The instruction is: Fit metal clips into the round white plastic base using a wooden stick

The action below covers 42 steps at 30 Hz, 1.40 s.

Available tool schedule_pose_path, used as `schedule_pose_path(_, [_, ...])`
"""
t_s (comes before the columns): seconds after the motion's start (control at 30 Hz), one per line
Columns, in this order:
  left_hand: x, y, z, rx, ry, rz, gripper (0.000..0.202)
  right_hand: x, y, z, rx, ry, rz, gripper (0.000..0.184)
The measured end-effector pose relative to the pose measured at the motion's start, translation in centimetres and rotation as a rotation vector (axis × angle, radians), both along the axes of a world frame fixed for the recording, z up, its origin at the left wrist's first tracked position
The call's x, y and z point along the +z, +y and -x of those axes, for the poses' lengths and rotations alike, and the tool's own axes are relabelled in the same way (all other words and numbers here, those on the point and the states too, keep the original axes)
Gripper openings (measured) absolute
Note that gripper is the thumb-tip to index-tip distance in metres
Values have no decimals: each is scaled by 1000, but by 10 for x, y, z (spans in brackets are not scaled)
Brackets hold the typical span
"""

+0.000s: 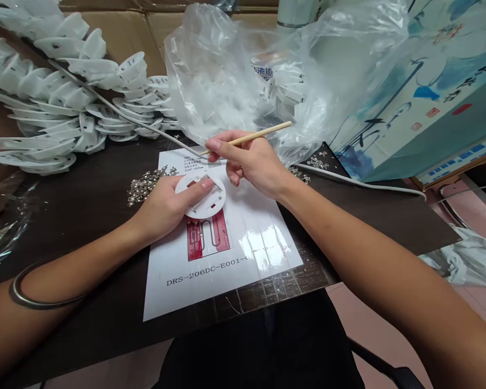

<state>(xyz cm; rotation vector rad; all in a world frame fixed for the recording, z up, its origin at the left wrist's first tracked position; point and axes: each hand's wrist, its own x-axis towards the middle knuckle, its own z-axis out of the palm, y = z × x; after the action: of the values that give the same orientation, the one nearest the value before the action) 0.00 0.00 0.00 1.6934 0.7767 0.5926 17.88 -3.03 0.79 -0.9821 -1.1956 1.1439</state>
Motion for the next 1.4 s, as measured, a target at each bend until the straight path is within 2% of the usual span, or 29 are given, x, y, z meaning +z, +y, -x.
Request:
schedule_pose_path(0.2, [-1, 0, 0, 15, -18, 23, 29, -7, 4, 2, -63, -71, -45, 42])
schedule_pose_path(0.37, [-1, 0, -1, 22, -45, 32, 31, -7, 1, 4, -116, -152, -76, 43])
schedule_pose_path(0.7, [-2, -1, 0, 29, -50, 20, 31, -4, -2, 4, -60, -236, -32, 44])
schedule_pose_path(1.0, [-2, 0, 0, 33, -63, 59, 33, -5, -3, 3, -34, -322, -97, 47])
schedule_pose_path(1.4, [-4, 1, -1, 17, -106, 117, 24, -11, -2, 6, -22, -269, -62, 44])
